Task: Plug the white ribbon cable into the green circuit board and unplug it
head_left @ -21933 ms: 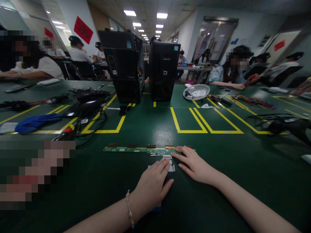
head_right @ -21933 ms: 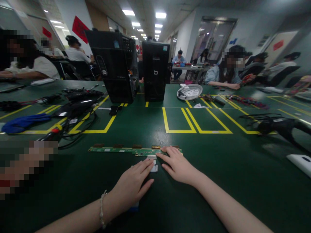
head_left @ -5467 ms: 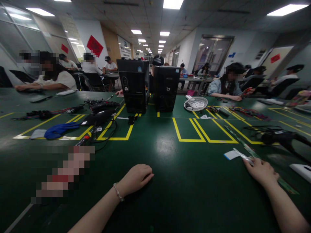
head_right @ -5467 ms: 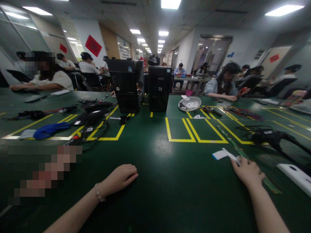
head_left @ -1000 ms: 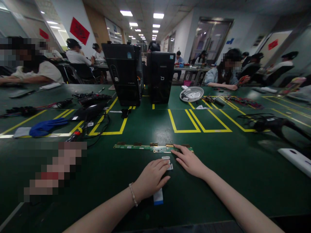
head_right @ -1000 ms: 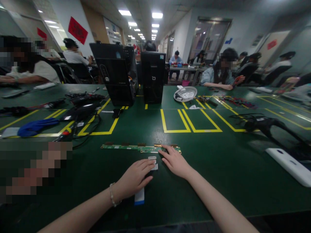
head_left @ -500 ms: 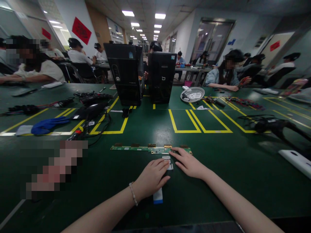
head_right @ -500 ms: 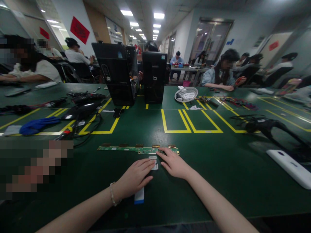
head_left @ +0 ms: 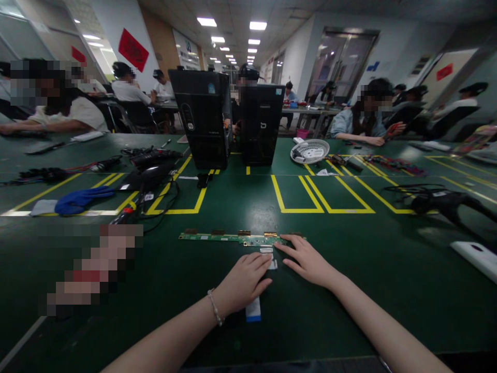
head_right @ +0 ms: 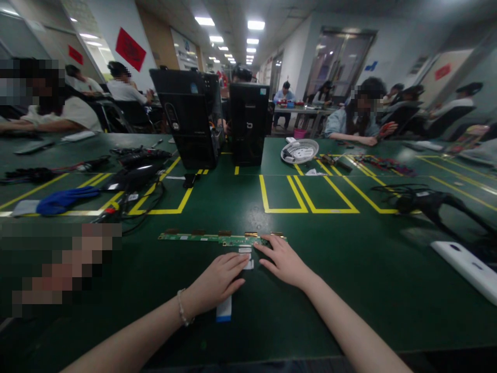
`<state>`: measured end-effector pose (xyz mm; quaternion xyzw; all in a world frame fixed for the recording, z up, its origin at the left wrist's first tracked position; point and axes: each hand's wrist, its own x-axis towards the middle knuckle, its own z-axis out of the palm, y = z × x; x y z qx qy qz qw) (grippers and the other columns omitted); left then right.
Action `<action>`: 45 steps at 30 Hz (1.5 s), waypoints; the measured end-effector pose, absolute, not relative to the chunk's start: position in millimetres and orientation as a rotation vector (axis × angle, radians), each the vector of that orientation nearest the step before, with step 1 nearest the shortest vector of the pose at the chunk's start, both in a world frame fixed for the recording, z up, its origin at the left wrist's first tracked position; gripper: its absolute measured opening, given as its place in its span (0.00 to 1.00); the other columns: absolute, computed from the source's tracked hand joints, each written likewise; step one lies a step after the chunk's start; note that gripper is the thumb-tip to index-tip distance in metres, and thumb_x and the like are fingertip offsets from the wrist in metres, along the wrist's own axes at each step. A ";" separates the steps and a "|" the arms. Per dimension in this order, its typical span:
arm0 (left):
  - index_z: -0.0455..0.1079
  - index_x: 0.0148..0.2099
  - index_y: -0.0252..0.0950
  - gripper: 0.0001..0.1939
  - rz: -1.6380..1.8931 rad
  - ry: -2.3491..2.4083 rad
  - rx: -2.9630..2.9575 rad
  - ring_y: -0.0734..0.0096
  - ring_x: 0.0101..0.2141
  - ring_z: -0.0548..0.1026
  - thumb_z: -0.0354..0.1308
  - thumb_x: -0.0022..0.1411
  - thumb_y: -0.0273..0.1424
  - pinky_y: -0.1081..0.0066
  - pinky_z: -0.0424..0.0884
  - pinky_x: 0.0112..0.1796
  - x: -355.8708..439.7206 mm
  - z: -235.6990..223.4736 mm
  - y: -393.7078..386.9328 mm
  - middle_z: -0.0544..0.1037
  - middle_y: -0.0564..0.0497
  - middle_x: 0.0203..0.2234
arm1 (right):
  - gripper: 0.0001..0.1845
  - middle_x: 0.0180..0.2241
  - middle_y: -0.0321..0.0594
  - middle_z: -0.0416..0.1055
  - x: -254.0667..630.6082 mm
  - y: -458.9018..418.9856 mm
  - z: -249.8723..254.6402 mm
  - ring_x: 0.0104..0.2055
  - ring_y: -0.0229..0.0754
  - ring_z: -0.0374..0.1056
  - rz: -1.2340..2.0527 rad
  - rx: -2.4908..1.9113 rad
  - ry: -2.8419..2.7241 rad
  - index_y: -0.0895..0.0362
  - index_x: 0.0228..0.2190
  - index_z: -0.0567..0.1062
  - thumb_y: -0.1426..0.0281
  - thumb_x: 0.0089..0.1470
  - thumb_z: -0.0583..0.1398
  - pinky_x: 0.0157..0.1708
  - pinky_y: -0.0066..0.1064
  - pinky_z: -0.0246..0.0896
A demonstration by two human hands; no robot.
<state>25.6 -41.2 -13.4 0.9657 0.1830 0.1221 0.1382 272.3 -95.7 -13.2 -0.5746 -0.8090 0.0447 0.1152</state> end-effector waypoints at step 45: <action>0.60 0.62 0.38 0.20 0.349 0.451 2.865 0.62 0.57 0.66 0.48 0.70 0.35 0.60 0.63 0.55 26.0 -7.0 -22.0 0.70 0.47 0.57 | 0.28 0.64 0.44 0.54 275.9 -97.1 -11.7 0.64 0.51 0.49 0.243 -1.674 -2.393 0.47 0.62 0.60 0.55 0.63 0.49 0.60 0.52 0.50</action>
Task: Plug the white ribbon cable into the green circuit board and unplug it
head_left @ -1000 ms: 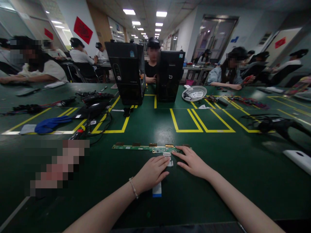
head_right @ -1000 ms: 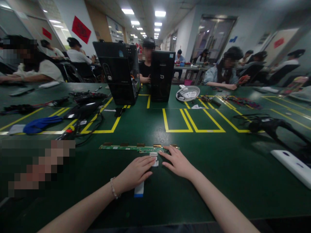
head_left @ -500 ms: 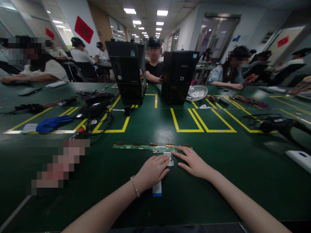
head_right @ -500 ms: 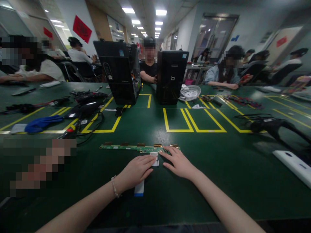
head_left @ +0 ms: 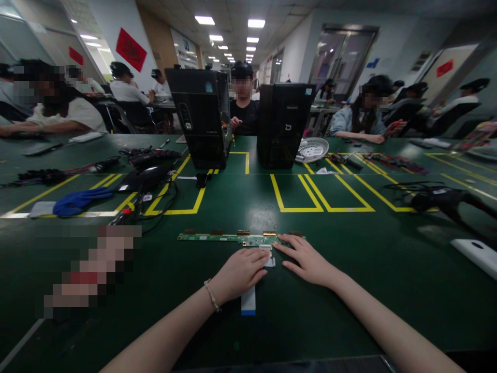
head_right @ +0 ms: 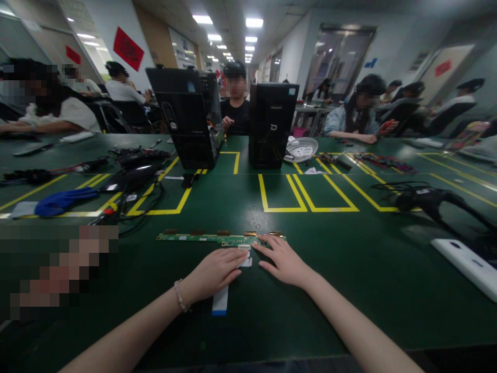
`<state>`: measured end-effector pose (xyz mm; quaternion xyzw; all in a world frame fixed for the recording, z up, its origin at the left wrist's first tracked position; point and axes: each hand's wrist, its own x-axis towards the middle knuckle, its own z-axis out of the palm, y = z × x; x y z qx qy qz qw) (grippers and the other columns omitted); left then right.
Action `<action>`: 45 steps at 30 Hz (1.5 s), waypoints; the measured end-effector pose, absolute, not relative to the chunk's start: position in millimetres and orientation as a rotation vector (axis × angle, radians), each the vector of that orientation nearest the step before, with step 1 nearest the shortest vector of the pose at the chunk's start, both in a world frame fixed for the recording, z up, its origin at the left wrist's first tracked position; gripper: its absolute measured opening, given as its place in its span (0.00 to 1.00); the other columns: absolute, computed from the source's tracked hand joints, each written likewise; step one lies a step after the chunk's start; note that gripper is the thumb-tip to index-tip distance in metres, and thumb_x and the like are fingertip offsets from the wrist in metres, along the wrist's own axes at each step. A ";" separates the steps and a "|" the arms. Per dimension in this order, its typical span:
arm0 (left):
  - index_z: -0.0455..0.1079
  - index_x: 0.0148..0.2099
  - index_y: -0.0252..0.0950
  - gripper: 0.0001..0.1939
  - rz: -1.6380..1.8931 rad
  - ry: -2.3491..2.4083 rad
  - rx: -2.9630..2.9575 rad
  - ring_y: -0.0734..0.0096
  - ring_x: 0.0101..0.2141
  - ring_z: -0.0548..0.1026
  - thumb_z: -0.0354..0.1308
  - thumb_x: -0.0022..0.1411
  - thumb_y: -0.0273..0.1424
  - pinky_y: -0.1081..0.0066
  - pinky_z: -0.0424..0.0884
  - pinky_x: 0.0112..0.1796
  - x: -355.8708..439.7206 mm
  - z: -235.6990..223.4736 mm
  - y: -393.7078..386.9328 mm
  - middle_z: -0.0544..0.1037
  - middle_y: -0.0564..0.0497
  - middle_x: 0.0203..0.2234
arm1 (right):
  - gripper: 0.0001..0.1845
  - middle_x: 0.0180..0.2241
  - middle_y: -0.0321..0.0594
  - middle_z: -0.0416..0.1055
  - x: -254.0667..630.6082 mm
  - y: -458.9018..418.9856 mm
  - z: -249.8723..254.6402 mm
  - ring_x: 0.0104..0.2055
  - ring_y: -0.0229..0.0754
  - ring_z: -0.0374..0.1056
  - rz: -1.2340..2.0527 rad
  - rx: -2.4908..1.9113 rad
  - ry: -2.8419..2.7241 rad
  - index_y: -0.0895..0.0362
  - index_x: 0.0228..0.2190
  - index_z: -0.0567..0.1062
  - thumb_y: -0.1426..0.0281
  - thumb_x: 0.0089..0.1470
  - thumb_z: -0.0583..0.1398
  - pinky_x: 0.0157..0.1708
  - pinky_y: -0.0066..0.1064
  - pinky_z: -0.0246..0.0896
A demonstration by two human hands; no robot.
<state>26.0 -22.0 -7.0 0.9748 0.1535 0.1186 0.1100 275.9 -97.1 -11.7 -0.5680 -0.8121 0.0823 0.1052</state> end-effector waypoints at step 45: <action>0.68 0.37 0.37 0.11 0.163 0.743 2.614 0.66 0.32 0.70 0.47 0.70 0.32 0.67 0.64 0.34 -41.7 -7.0 4.6 0.72 0.50 0.32 | 0.35 0.68 0.47 0.41 245.5 -114.3 -3.7 0.68 0.54 0.39 0.299 -1.754 -2.485 0.45 0.64 0.53 0.47 0.60 0.48 0.63 0.52 0.39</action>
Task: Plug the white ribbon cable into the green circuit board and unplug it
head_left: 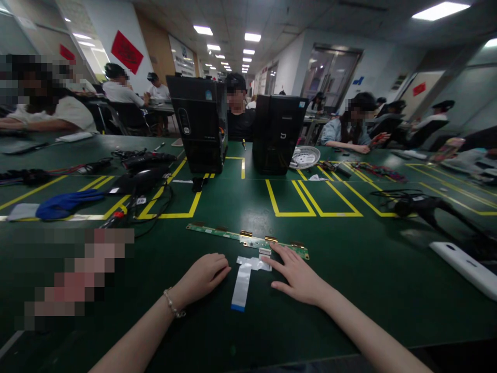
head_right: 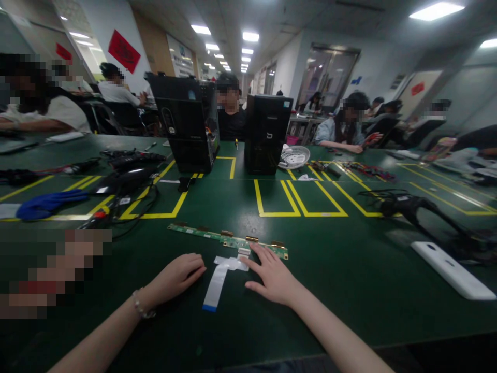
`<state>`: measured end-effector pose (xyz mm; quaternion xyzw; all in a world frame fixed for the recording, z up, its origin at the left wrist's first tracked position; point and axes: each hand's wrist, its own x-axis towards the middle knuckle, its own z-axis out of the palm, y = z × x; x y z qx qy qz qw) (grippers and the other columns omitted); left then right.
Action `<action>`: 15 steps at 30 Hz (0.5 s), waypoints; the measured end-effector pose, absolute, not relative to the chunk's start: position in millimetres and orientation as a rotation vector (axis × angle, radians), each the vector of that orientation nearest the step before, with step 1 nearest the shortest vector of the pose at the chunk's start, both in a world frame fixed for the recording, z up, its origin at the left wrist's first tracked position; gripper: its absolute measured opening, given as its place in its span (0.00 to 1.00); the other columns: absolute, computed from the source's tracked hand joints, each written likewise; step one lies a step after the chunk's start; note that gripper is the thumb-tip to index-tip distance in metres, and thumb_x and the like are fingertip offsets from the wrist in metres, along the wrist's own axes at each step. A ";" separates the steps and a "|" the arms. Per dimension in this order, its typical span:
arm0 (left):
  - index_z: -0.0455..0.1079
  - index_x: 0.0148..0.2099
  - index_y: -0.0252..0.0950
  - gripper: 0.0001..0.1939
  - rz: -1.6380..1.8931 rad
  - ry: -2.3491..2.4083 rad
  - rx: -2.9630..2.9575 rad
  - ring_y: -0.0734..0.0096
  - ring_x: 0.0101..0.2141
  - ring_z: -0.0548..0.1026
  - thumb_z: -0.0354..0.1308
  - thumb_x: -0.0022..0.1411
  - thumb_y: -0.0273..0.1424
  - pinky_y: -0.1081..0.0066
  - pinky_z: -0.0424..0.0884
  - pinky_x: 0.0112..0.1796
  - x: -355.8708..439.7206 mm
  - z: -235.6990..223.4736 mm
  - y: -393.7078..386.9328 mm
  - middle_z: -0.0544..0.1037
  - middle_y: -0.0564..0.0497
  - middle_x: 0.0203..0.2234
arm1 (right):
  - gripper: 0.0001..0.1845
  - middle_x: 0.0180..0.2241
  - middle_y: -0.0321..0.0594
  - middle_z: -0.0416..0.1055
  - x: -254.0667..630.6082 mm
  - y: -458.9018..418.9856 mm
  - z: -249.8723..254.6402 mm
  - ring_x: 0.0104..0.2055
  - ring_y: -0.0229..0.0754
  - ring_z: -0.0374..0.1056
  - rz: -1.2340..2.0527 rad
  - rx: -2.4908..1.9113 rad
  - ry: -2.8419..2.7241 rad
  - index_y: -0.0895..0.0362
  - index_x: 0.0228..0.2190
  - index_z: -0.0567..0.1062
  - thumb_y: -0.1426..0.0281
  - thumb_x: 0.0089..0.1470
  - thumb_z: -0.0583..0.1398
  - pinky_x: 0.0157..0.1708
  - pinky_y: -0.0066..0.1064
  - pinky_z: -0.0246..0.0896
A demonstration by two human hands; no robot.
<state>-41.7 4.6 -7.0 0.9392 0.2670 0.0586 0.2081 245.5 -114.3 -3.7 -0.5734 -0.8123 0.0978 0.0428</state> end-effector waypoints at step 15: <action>0.68 0.38 0.37 0.09 0.185 0.730 2.619 0.66 0.34 0.69 0.48 0.69 0.31 0.66 0.65 0.36 -42.8 -6.2 -0.7 0.71 0.51 0.34 | 0.36 0.62 0.51 0.54 354.5 -176.3 -34.4 0.63 0.57 0.53 -0.155 -2.882 -1.484 0.49 0.64 0.54 0.47 0.61 0.40 0.57 0.48 0.53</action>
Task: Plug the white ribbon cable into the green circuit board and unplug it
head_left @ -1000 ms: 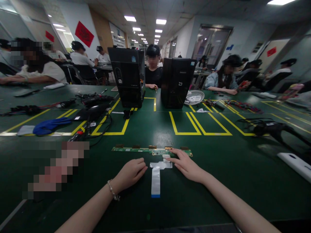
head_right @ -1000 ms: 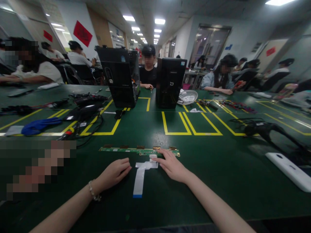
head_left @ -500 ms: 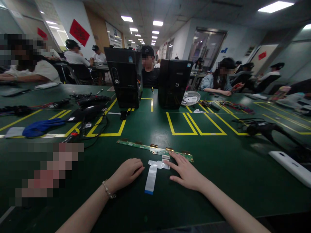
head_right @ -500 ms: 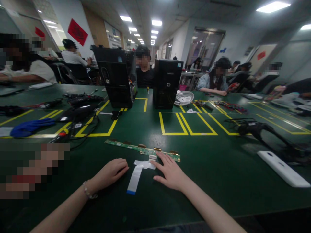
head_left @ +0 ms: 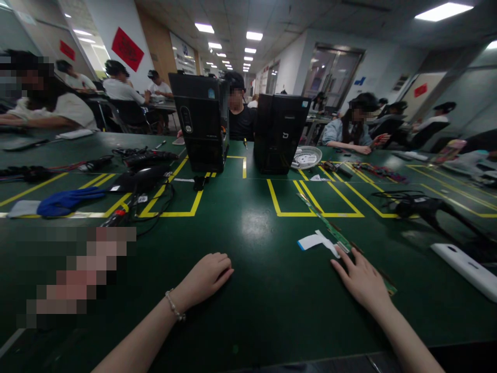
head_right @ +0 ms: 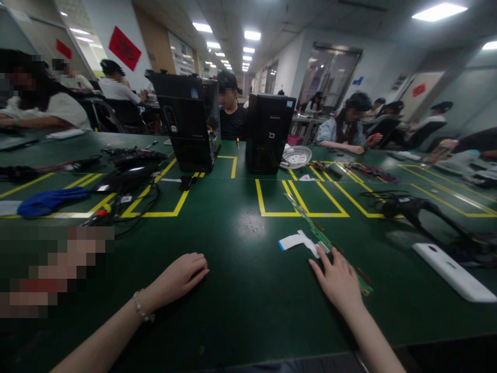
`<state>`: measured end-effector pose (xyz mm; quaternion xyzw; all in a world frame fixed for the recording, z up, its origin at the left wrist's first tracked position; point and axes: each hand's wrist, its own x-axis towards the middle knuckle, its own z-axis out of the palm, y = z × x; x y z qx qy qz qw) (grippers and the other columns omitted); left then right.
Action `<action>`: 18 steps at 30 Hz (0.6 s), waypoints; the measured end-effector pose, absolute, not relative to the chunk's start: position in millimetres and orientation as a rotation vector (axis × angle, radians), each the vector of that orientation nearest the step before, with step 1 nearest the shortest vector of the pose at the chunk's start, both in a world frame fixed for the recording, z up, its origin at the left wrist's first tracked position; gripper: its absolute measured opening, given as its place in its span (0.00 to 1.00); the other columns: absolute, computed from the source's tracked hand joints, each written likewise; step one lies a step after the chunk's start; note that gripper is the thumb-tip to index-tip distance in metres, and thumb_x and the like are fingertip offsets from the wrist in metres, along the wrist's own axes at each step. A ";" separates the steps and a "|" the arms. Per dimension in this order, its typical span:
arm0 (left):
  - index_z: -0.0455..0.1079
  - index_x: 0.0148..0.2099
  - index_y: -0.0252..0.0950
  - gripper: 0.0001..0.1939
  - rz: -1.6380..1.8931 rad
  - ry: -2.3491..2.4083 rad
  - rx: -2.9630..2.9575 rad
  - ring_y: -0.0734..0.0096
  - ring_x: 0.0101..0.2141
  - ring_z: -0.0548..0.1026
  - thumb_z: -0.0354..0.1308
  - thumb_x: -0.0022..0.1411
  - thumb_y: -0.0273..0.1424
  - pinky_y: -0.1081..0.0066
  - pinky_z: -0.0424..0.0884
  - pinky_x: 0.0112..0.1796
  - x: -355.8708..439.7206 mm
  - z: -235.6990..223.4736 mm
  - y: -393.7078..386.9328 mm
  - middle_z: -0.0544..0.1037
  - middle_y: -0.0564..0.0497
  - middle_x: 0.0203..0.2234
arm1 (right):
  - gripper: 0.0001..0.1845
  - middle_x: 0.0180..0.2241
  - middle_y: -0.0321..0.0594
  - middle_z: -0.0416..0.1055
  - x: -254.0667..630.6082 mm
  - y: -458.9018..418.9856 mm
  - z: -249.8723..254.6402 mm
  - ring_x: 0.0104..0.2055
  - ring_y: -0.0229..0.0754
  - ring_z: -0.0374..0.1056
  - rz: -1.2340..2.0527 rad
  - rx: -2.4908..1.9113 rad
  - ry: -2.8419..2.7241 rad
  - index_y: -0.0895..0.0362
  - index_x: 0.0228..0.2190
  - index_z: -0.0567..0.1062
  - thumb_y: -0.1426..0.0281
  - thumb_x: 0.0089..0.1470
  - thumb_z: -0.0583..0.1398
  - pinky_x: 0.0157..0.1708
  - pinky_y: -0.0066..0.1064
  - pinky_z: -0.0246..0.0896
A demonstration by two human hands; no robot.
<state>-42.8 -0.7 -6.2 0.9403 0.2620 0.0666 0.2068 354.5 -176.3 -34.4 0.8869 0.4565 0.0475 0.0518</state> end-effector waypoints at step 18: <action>0.67 0.37 0.36 0.09 0.198 0.751 2.613 0.67 0.33 0.69 0.49 0.69 0.31 0.67 0.64 0.35 -41.1 -5.4 -1.6 0.71 0.51 0.33 | 0.39 0.63 0.63 0.49 504.4 -208.7 -32.3 0.65 0.63 0.46 -0.039 3.083 0.836 0.53 0.62 0.57 0.46 0.58 0.37 0.57 0.56 0.42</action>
